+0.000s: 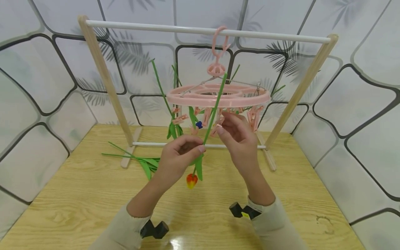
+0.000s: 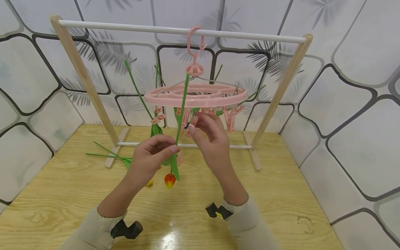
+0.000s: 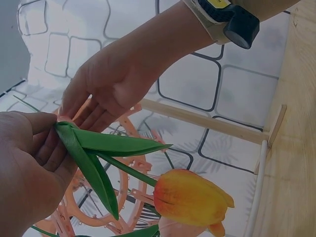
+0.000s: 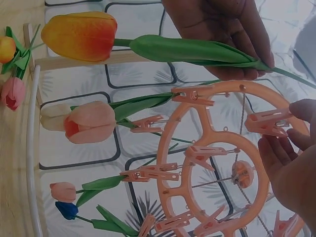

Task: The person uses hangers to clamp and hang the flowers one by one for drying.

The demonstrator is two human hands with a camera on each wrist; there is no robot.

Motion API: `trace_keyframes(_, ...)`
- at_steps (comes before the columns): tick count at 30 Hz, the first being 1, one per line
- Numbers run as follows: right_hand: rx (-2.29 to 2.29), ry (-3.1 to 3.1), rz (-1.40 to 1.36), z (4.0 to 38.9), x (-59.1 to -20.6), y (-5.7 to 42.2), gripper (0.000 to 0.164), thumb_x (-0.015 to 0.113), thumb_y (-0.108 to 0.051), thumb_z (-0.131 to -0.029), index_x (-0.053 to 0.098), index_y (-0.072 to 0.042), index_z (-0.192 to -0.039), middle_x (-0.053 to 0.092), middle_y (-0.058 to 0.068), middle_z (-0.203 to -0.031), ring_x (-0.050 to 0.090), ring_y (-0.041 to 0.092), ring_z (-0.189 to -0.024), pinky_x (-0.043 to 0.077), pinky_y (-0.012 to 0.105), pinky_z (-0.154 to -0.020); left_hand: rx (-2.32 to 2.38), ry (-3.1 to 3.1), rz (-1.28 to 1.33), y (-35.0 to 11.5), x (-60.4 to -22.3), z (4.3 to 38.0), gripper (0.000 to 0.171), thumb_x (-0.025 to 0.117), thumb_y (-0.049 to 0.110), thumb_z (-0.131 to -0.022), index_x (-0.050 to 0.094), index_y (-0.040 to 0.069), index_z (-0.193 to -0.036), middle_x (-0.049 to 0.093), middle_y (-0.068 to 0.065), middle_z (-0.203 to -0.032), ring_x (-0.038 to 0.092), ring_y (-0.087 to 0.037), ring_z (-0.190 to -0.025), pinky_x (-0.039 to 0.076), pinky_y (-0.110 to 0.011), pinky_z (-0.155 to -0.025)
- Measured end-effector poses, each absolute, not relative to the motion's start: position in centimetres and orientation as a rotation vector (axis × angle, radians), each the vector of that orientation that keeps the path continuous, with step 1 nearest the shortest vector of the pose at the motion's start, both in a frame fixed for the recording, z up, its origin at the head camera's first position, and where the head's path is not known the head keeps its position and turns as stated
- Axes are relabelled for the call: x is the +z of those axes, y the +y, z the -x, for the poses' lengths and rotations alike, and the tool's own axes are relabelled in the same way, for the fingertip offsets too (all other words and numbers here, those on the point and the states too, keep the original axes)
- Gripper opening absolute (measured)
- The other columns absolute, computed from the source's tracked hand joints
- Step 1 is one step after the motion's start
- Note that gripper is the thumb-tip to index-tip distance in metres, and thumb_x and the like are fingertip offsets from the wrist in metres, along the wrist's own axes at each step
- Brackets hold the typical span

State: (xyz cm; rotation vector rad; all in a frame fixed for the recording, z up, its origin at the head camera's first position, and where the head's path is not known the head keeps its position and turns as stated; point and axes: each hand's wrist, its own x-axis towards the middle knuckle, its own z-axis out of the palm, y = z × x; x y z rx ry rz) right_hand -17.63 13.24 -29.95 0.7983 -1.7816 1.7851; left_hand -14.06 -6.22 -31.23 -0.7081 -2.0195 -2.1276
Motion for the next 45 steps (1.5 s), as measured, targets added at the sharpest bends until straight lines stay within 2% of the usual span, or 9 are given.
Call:
trace_keyframes(9,1.820,-1.891,-0.791,17.2,-29.6,13.3,0.036,0.062,0.007,-0.094,0.060,0.012,-0.129,0.053,0.010,-0.126,0.058,0.019,-0.112,0.052,0.028,-0.103,-2.121,-1.988,0.723,-6.3,-31.1,14.1,0.018,0.069,0.009,-0.096,0.067,0.001,-0.112,0.069,0.001,-0.101,0.068,-0.015,-0.093,0.059,-0.029,-0.083)
trace_keyframes(15,1.817,-1.948,-0.767,17.1,-29.6,13.5,0.032,0.062,0.006,-0.095,0.059,0.010,-0.126,0.056,0.006,-0.119,0.061,0.018,-0.113,0.052,0.030,-0.103,-2.118,-1.993,0.724,-6.3,-31.2,14.1,0.019,0.068,0.009,-0.097,0.067,-0.001,-0.113,0.070,0.001,-0.101,0.068,-0.014,-0.093,0.059,-0.029,-0.083)
trace_keyframes(23,1.721,-1.958,-0.727,16.8,-29.4,13.7,0.038,0.062,0.003,-0.096,0.058,0.005,-0.133,0.061,0.014,-0.121,0.063,0.015,-0.113,0.053,0.026,-0.100,-2.101,-1.981,0.736,-6.3,-31.1,14.2,0.017,0.068,0.008,-0.096,0.067,0.000,-0.111,0.070,0.000,-0.098,0.069,-0.017,-0.091,0.060,-0.029,-0.081)
trace_keyframes(26,1.664,-1.908,-0.760,16.6,-29.4,13.7,0.039,0.063,0.007,-0.094,0.058,0.008,-0.133,0.062,0.018,-0.120,0.064,0.016,-0.112,0.055,0.027,-0.098,-2.104,-1.983,0.728,-6.4,-31.1,14.2,0.017,0.068,0.008,-0.097,0.067,-0.001,-0.111,0.070,0.000,-0.099,0.069,-0.017,-0.091,0.059,-0.028,-0.080)
trace_keyframes(31,1.625,-1.777,-0.826,16.5,-29.3,13.9,0.038,0.065,0.013,-0.091,0.061,0.013,-0.128,0.063,0.015,-0.115,0.067,0.018,-0.109,0.056,0.029,-0.095,-2.117,-1.991,0.678,-6.3,-31.2,14.5,0.018,0.068,0.009,-0.097,0.068,0.000,-0.113,0.069,0.000,-0.103,0.067,-0.015,-0.093,0.058,-0.026,-0.079)
trace_keyframes(39,1.655,-1.665,-0.835,15.9,-28.7,14.3,0.032,0.068,0.003,-0.093,0.064,0.016,-0.123,0.066,0.007,-0.109,0.068,0.018,-0.103,0.058,0.027,-0.090,-2.142,-1.969,0.596,-5.8,-30.4,15.2,0.020,0.069,0.016,-0.097,0.070,0.004,-0.113,0.069,-0.002,-0.103,0.066,-0.019,-0.093,0.058,-0.029,-0.080)
trace_keyframes(45,1.762,-1.622,-0.805,15.3,-28.3,14.3,0.031,0.070,0.003,-0.092,0.064,0.018,-0.119,0.068,0.006,-0.106,0.068,0.018,-0.099,0.058,0.023,-0.085,-2.152,-1.857,0.632,-5.5,-29.9,15.8,0.018,0.067,0.007,-0.097,0.068,-0.002,-0.112,0.068,0.003,-0.103,0.068,-0.014,-0.092,0.059,-0.029,-0.083)
